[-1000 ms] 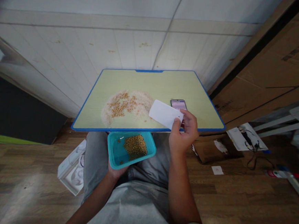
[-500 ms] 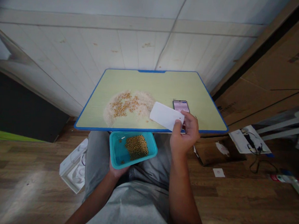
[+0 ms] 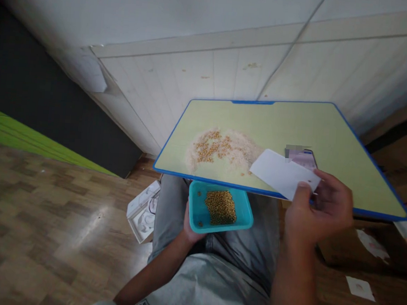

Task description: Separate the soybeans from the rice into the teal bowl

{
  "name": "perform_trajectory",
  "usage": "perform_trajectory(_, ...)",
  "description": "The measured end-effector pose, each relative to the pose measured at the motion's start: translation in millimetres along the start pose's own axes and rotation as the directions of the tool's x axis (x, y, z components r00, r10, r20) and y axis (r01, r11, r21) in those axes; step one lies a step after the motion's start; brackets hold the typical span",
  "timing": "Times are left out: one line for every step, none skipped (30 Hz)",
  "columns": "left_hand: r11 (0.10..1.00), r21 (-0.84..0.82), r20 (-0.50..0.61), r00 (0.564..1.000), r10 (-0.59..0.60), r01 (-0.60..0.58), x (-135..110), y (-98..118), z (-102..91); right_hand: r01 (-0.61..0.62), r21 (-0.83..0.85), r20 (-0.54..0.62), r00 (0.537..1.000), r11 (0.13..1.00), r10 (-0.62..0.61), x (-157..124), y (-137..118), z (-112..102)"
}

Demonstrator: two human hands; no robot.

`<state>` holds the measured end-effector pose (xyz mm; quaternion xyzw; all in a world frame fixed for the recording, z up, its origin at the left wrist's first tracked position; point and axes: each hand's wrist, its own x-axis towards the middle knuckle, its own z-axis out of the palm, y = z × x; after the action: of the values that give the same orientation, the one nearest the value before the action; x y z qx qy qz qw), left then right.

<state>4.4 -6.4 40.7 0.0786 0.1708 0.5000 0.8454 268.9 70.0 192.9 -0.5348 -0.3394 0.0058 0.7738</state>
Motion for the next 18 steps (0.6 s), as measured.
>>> perform_trajectory(1.000, -0.017, -0.031, 1.000, 0.006, -0.007, -1, 0, 1.9, -0.009, -0.021, 0.003, 1.000, 1.000, 0.009, 1, 3, 0)
perform_trajectory(1.000, -0.030, -0.060, 0.998, 0.006, -0.008, -2, -1, 4.1, -0.004, -0.042, 0.003, 1.000, 0.999, 0.005, 1, 6, 0)
perform_trajectory(0.999, -0.039, -0.083, 0.997, 0.007, -0.011, -3, -1, 6.6, 0.019, -0.060, 0.016, 1.000, 0.998, -0.019, 2, 9, 0)
perform_trajectory(0.999, -0.049, -0.106, 0.994, 0.016, -0.021, -4, -1, 9.4, 0.063, -0.054, -0.033, 0.997, 0.997, -0.065, 3, 12, 1)
perform_trajectory(0.998, -0.059, -0.128, 0.992, 0.022, -0.029, -5, -2, 12.3, 0.074, -0.062, -0.041, 0.996, 0.995, -0.077, 4, 15, 2)
perform_trajectory(0.997, -0.068, -0.148, 0.989, 0.028, -0.038, -5, -2, 15.0, 0.075, -0.082, -0.039, 0.996, 0.994, -0.079, 5, 18, 3)
perform_trajectory(0.996, -0.076, -0.165, 0.986, 0.030, -0.043, -5, -1, 17.5, 0.067, -0.098, -0.045, 0.996, 0.993, -0.072, 5, 19, 4)
perform_trajectory(0.995, -0.083, -0.176, 0.984, 0.031, -0.046, -6, -1, 19.5, 0.050, -0.109, -0.046, 0.997, 0.993, -0.055, 6, 20, 5)
perform_trajectory(0.995, -0.088, -0.182, 0.983, 0.031, -0.047, -6, -1, 21.0, 0.031, -0.115, -0.053, 0.998, 0.993, -0.037, 6, 21, 6)
perform_trajectory(0.995, -0.093, -0.184, 0.982, 0.030, -0.047, -6, 0, 21.8, 0.015, -0.116, -0.062, 0.998, 0.993, -0.022, 7, 21, 7)
perform_trajectory(0.994, -0.095, -0.183, 0.983, 0.030, -0.048, -5, 0, 22.1, 0.005, -0.114, -0.075, 0.997, 0.994, -0.014, 7, 20, 8)
perform_trajectory(0.994, -0.096, -0.182, 0.983, 0.030, -0.049, -5, 1, 22.0, 0.002, -0.111, -0.086, 0.996, 0.994, -0.012, 8, 20, 10)
perform_trajectory(0.994, -0.095, -0.183, 0.983, 0.032, -0.050, -5, 1, 21.5, 0.006, -0.110, -0.097, 0.995, 0.994, -0.017, 8, 19, 11)
perform_trajectory(0.994, -0.091, -0.186, 0.982, 0.034, -0.052, -5, 1, 20.8, 0.009, -0.110, -0.107, 0.994, 0.994, -0.021, 9, 19, 12)
perform_trajectory(0.995, -0.085, -0.190, 0.981, 0.037, -0.054, -5, 1, 20.0, 0.004, -0.112, -0.110, 0.994, 0.994, -0.016, 10, 18, 12)
perform_trajectory(0.995, -0.077, -0.195, 0.980, 0.041, -0.057, -4, 1, 19.3, -0.012, -0.115, -0.115, 0.993, 0.993, -0.001, 11, 18, 13)
perform_trajectory(0.996, -0.067, -0.199, 0.979, 0.047, -0.061, -4, 1, 18.7, -0.036, -0.120, -0.125, 0.992, 0.992, 0.021, 12, 18, 14)
perform_trajectory(0.996, -0.058, -0.200, 0.978, 0.053, -0.066, -3, 1, 18.2, -0.062, -0.124, -0.141, 0.989, 0.990, 0.045, 12, 17, 15)
